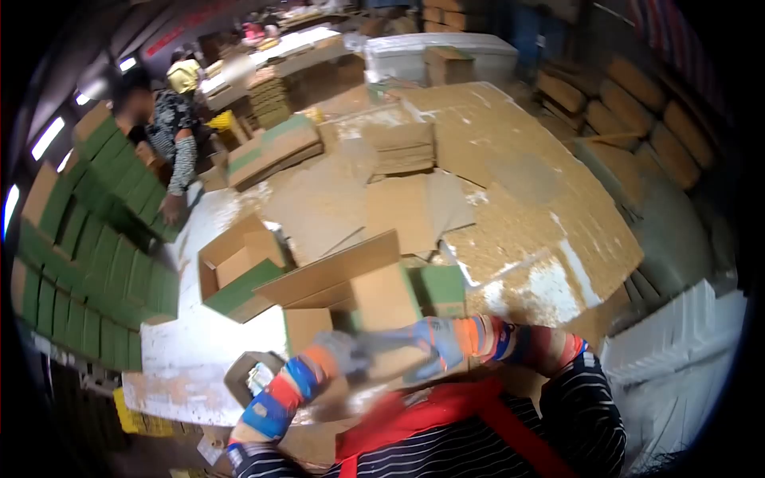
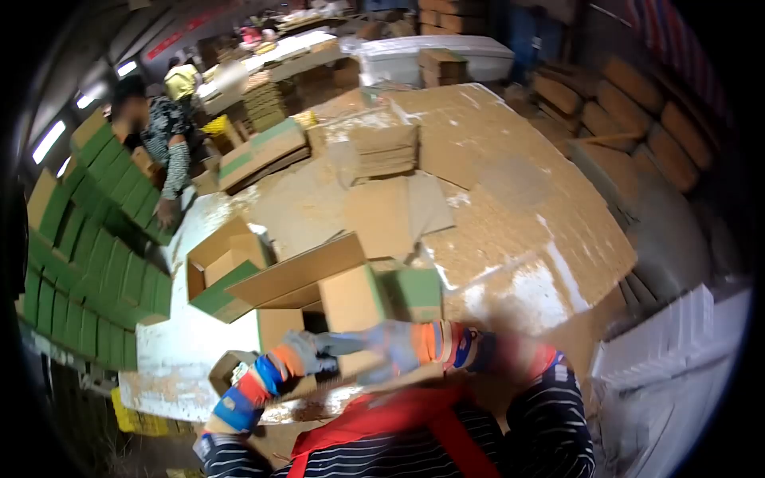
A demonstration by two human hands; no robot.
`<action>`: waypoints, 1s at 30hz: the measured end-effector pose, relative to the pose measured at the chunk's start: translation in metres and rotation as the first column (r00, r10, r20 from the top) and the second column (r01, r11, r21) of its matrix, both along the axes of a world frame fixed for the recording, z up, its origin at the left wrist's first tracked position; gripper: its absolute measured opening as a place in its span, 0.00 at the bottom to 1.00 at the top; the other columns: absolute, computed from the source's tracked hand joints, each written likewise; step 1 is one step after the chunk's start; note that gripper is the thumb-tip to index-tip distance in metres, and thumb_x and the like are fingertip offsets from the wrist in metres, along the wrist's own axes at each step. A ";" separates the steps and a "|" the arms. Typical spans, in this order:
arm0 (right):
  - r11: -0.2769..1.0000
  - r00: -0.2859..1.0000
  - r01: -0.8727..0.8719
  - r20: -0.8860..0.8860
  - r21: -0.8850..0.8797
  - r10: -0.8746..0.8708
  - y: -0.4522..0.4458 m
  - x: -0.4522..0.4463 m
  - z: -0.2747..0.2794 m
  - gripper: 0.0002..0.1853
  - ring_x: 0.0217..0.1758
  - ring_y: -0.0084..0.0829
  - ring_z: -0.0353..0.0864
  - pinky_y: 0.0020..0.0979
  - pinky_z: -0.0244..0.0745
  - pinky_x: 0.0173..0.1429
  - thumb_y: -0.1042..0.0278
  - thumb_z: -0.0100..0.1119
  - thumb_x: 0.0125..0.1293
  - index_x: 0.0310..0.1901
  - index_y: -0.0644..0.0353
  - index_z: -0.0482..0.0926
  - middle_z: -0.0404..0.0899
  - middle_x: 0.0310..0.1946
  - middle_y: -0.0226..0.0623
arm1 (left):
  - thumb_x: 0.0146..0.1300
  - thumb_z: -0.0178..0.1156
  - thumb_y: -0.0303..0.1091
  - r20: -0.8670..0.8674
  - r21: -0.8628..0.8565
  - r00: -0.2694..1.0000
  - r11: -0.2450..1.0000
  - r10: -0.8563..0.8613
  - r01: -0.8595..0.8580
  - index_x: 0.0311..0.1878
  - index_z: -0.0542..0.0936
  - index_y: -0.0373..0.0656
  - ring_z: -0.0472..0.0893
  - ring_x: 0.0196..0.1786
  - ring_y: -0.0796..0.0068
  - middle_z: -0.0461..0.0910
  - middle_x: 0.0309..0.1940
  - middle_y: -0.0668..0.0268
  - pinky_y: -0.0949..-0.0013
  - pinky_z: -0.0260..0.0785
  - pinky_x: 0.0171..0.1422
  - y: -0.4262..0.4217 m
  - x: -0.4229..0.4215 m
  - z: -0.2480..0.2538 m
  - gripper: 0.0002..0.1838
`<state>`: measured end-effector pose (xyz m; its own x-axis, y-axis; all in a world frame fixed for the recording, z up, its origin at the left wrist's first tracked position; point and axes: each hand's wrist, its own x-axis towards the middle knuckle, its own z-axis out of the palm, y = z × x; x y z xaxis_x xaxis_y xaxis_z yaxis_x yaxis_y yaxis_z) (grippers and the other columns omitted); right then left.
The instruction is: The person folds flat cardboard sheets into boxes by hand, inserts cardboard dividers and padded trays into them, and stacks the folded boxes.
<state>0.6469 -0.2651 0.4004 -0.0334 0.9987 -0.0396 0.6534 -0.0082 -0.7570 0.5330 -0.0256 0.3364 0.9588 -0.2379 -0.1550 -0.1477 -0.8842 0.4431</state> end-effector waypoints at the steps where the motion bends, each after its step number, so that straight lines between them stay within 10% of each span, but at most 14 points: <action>1: 0.989 0.956 0.145 -0.260 0.018 -0.136 0.010 0.004 -0.017 0.36 0.57 0.39 0.69 0.37 0.67 0.57 0.55 0.58 0.55 0.63 0.59 0.56 0.65 0.57 0.45 | 0.57 0.55 0.46 0.012 -0.224 1.000 0.974 -0.007 0.009 0.46 0.76 0.44 0.74 0.47 0.61 0.76 0.36 0.55 0.62 0.64 0.54 0.021 0.002 -0.018 0.19; 2: 0.957 0.814 0.288 -0.535 0.034 -0.226 0.019 0.007 -0.033 0.31 0.54 0.37 0.71 0.34 0.69 0.55 0.59 0.57 0.57 0.61 0.58 0.60 0.69 0.54 0.42 | 0.60 0.51 0.45 0.098 -0.754 0.995 0.654 0.010 0.067 0.51 0.72 0.44 0.73 0.49 0.62 0.75 0.39 0.55 0.63 0.63 0.56 0.050 0.002 -0.032 0.20; 4: 0.868 0.731 0.482 -0.603 0.123 -0.320 0.028 0.006 -0.055 0.26 0.52 0.35 0.73 0.33 0.70 0.54 0.61 0.56 0.58 0.57 0.58 0.66 0.72 0.51 0.40 | 0.63 0.50 0.41 0.136 -0.985 0.863 0.160 0.487 0.065 0.63 0.55 0.44 0.70 0.54 0.63 0.69 0.49 0.55 0.63 0.60 0.61 0.068 -0.016 -0.005 0.28; 6: 0.894 0.904 0.427 -0.065 0.137 -0.422 0.027 0.001 -0.041 0.27 0.53 0.38 0.71 0.38 0.67 0.56 0.57 0.58 0.55 0.56 0.57 0.68 0.71 0.50 0.44 | 0.54 0.59 0.43 0.261 -0.863 0.600 0.461 0.756 -0.205 0.67 0.44 0.39 0.65 0.58 0.60 0.62 0.56 0.53 0.63 0.56 0.65 0.035 -0.033 0.020 0.45; 8: 0.947 0.648 0.141 0.696 0.289 -0.309 0.025 0.005 -0.004 0.30 0.54 0.44 0.68 0.40 0.61 0.59 0.50 0.60 0.50 0.54 0.57 0.70 0.70 0.48 0.47 | 0.38 0.71 0.47 0.455 -0.480 0.608 0.755 0.650 -0.447 0.66 0.45 0.34 0.59 0.61 0.55 0.56 0.59 0.51 0.62 0.52 0.67 0.016 -0.042 0.007 0.58; 11: 0.634 0.285 0.180 0.577 0.752 -0.766 0.067 0.033 0.043 0.28 0.53 0.46 0.67 0.42 0.58 0.61 0.48 0.60 0.49 0.50 0.57 0.73 0.70 0.48 0.47 | 0.31 0.75 0.49 0.448 -0.443 0.547 0.707 0.708 -0.552 0.66 0.43 0.34 0.54 0.65 0.51 0.50 0.62 0.48 0.56 0.51 0.67 0.011 -0.042 -0.007 0.65; 14: 0.811 0.698 0.206 0.498 0.548 -0.514 0.063 0.036 -0.001 0.29 0.55 0.47 0.66 0.44 0.58 0.61 0.46 0.60 0.49 0.49 0.57 0.73 0.69 0.49 0.48 | 0.35 0.74 0.46 0.603 -0.369 0.394 0.681 0.693 -0.633 0.66 0.41 0.35 0.58 0.62 0.57 0.53 0.62 0.50 0.61 0.62 0.60 0.005 -0.052 0.009 0.63; 15: 0.993 0.909 0.072 0.405 0.092 -0.103 0.051 0.034 0.014 0.32 0.57 0.48 0.65 0.45 0.56 0.62 0.46 0.61 0.49 0.52 0.58 0.70 0.69 0.50 0.49 | 0.37 0.74 0.45 0.694 -0.269 0.335 0.661 0.637 -0.701 0.67 0.40 0.36 0.60 0.61 0.60 0.55 0.62 0.51 0.63 0.66 0.57 0.008 -0.056 0.011 0.62; 18: 0.946 0.813 0.057 0.535 0.320 -0.230 0.019 0.007 -0.032 0.39 0.62 0.45 0.61 0.38 0.56 0.64 0.49 0.63 0.48 0.59 0.60 0.63 0.63 0.57 0.48 | 0.57 0.59 0.46 -0.395 -0.685 0.677 0.292 0.621 -0.668 0.63 0.59 0.35 0.72 0.53 0.68 0.72 0.52 0.58 0.70 0.61 0.59 0.054 -0.061 -0.047 0.36; 20: 0.810 0.751 0.422 0.343 0.408 -0.564 0.013 0.003 -0.047 0.42 0.66 0.39 0.57 0.34 0.52 0.66 0.53 0.64 0.49 0.62 0.64 0.57 0.58 0.62 0.46 | 0.62 0.48 0.38 0.048 -0.339 0.938 0.889 0.343 -0.308 0.61 0.65 0.45 0.76 0.47 0.64 0.74 0.49 0.55 0.68 0.66 0.54 0.092 -0.072 -0.073 0.23; 23: 0.868 0.823 0.473 -0.428 0.150 -0.374 0.025 0.034 -0.086 0.42 0.61 0.33 0.61 0.31 0.58 0.62 0.58 0.62 0.54 0.66 0.57 0.50 0.55 0.63 0.42 | 0.60 0.52 0.49 -0.528 -0.060 0.480 0.533 0.701 -0.844 0.44 0.76 0.40 0.77 0.24 0.68 0.78 0.25 0.59 0.65 0.69 0.31 0.049 -0.047 0.028 0.21; 26: 0.781 0.759 0.520 -0.607 0.346 -0.236 0.006 0.032 -0.089 0.45 0.59 0.32 0.62 0.33 0.59 0.61 0.62 0.62 0.52 0.67 0.60 0.45 0.59 0.60 0.41 | 0.54 0.60 0.45 0.031 -0.686 0.687 0.515 0.726 -0.514 0.42 0.75 0.36 0.79 0.26 0.70 0.80 0.27 0.61 0.67 0.71 0.33 0.021 -0.066 0.009 0.21; 28: 0.748 0.784 0.564 -0.510 0.349 -0.354 -0.003 0.024 -0.099 0.49 0.57 0.32 0.65 0.35 0.61 0.59 0.60 0.64 0.50 0.67 0.63 0.42 0.62 0.58 0.42 | 0.54 0.56 0.33 0.474 0.020 0.805 0.910 0.356 -0.415 0.49 0.72 0.36 0.77 0.46 0.56 0.77 0.41 0.52 0.62 0.68 0.53 0.033 -0.092 -0.089 0.19; 30: 0.750 0.746 0.659 -0.172 0.059 -0.643 -0.023 0.009 -0.135 0.52 0.57 0.39 0.67 0.35 0.61 0.60 0.45 0.63 0.48 0.66 0.66 0.45 0.65 0.56 0.49 | 0.49 0.54 0.28 0.330 -0.119 0.860 0.921 0.389 -0.371 0.50 0.73 0.36 0.71 0.52 0.49 0.74 0.46 0.48 0.58 0.62 0.59 0.027 -0.124 -0.159 0.22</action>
<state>0.6558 -0.2879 0.2651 0.6298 0.7763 0.0257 0.4133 -0.3069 -0.8573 0.4088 0.0016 0.1778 0.9671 0.1575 0.1999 0.0460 -0.8809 0.4711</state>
